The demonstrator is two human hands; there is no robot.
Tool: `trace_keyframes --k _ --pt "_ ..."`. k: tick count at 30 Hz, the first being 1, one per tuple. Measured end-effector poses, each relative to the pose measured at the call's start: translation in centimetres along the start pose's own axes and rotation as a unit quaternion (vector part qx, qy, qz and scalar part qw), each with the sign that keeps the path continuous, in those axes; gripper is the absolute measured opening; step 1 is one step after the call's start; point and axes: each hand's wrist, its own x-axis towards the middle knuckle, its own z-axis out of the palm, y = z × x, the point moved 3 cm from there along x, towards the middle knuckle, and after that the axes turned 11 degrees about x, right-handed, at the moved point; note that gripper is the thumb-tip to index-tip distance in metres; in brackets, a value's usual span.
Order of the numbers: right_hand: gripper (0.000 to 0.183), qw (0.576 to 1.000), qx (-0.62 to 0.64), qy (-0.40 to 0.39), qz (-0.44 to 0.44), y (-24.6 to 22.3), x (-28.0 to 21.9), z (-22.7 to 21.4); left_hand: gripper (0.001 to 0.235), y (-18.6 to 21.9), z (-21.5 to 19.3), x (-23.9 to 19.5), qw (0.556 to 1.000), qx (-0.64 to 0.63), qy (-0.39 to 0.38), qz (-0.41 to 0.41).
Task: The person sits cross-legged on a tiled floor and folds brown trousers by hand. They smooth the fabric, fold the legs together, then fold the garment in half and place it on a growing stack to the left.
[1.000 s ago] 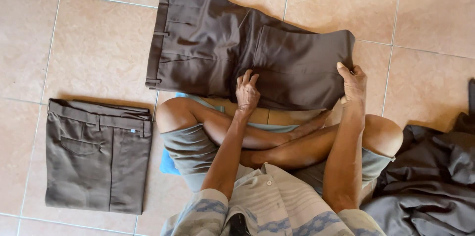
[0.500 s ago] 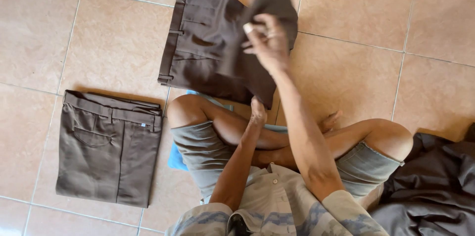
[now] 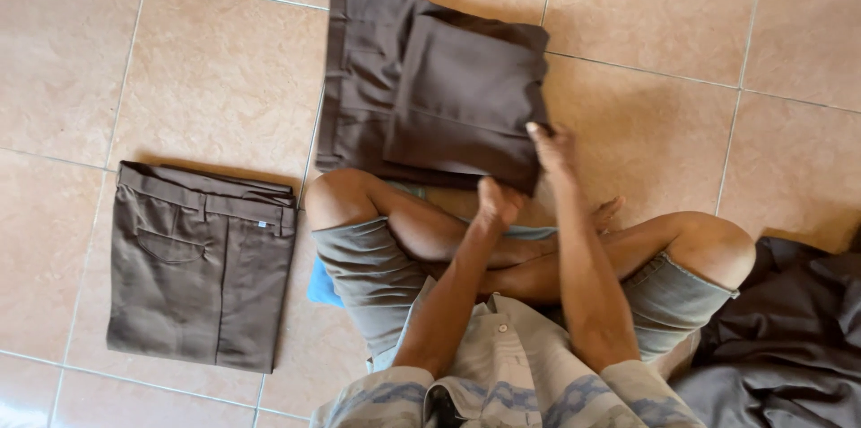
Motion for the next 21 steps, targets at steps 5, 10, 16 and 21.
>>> trace_keyframes --k 5,10,16,21 --pt "0.038 0.998 0.029 0.037 -0.047 9.5 7.5 -8.0 0.041 2.1 0.8 -5.5 0.915 0.385 -0.114 -0.032" --pt "0.046 0.999 0.03 0.011 0.02 4.1 0.2 -8.2 0.019 12.8 -2.3 -2.8 0.612 0.686 0.205 0.336" --pt "0.053 0.999 -0.02 0.032 -0.014 4.9 1.4 -8.0 0.055 15.6 -4.3 3.6 0.531 0.755 0.317 0.217" --pt "0.067 0.999 -0.009 0.031 -0.018 2.4 -0.9 -7.7 0.029 17.7 -2.4 -0.2 0.565 0.693 0.281 0.35"
